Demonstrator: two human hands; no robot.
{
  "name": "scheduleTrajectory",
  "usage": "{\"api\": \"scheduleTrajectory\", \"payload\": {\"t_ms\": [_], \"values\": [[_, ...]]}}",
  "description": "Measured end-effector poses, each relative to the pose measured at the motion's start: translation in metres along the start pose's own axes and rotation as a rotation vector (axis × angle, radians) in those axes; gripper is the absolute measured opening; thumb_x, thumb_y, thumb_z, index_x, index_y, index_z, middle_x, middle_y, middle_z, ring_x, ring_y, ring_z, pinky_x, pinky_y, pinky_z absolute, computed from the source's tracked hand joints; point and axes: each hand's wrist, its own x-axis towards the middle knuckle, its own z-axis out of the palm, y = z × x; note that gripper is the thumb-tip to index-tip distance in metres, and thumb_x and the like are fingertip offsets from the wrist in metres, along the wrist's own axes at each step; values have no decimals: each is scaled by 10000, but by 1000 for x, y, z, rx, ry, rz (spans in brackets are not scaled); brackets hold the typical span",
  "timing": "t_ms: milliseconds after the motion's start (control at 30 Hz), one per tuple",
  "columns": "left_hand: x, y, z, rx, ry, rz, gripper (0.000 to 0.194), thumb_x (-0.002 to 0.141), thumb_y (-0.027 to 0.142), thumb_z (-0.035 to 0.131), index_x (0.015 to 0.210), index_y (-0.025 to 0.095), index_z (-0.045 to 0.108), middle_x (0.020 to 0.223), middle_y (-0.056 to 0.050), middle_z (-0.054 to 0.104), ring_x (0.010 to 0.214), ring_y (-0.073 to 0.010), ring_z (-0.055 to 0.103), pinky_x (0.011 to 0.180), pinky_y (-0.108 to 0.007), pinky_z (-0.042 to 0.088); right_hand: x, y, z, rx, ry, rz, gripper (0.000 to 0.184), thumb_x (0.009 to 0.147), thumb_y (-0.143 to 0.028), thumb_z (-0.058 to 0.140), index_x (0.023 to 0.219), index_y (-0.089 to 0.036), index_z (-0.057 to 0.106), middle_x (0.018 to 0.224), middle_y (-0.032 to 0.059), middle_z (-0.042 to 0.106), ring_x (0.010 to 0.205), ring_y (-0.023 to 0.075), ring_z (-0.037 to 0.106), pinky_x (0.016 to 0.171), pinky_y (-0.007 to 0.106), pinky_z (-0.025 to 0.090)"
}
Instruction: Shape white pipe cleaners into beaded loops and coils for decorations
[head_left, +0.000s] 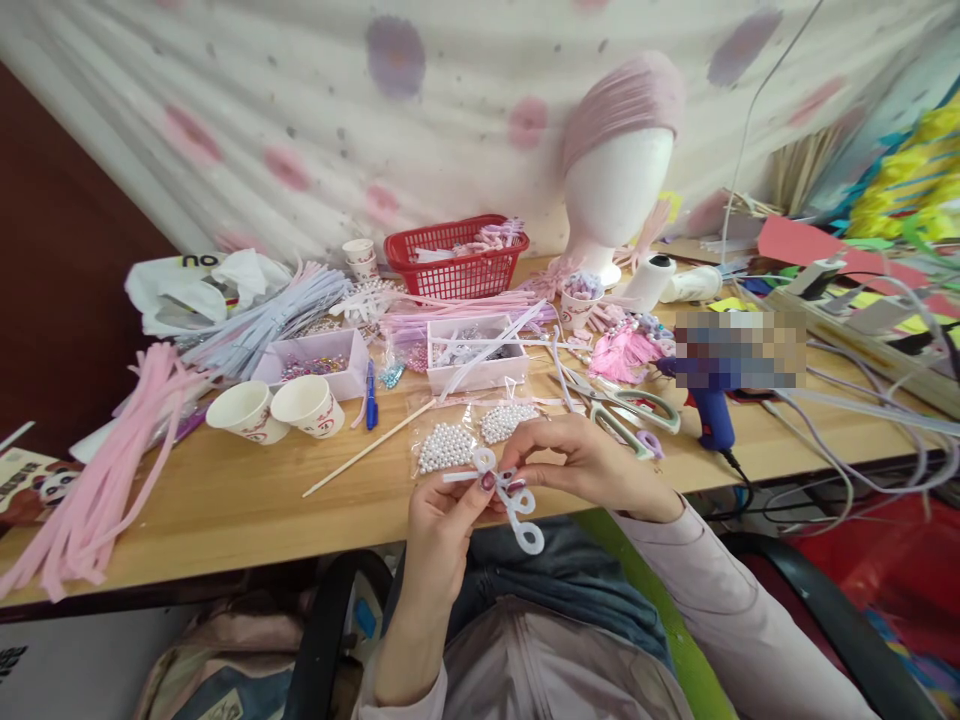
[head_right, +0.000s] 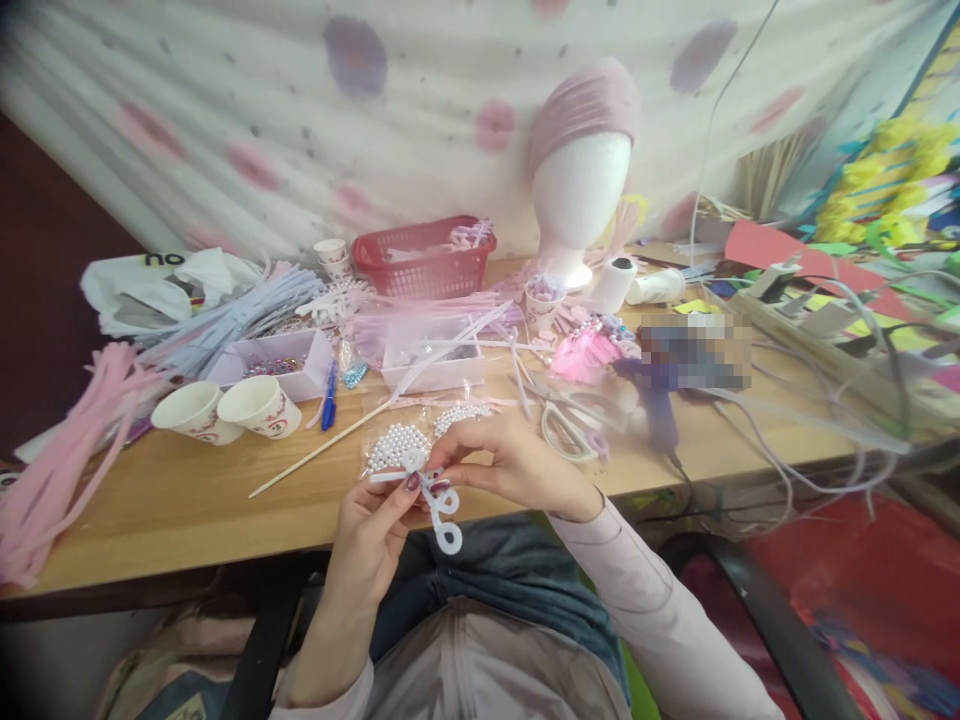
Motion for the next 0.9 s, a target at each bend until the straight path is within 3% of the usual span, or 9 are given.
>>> {"api": "scheduleTrajectory", "payload": {"t_ms": [233,367,433,600,900], "values": [[0,0,0,-13,-21,-6,306,582,372,888,701,134,737,610,-36,725,530,-167,680,537,-282,600,0,1,-3,1,2,-21,75,898,-220,679,920,-159,717,846,44,735,793,159,687,751,262,530],[1,0,2,-3,-63,-47,311,563,373,901,685,137,739,593,-30,720,509,-140,659,515,-244,584,2,4,-7,92,34,15,230,944,-299,617,1118,-170,696,975,70,737,896,172,695,800,284,542],[0,0,3,13,-106,-76,313,562,370,903,692,135,742,594,-34,720,505,-140,658,497,-230,572,4,8,-8,126,-14,9,306,946,-368,608,1164,-169,690,1006,78,731,910,176,691,806,291,543],[-3,2,5,24,-171,-120,285,616,360,879,723,131,747,639,-40,732,545,-148,675,531,-241,587,9,18,-5,261,-139,-48,373,931,-456,608,1071,-134,732,972,93,714,880,169,671,797,286,533],[-4,2,5,-34,-213,-145,242,600,329,889,702,150,762,638,-33,736,531,-142,677,510,-213,569,8,17,-5,310,-136,-69,279,910,-383,662,939,-119,747,855,71,693,806,142,651,770,253,516]]}}
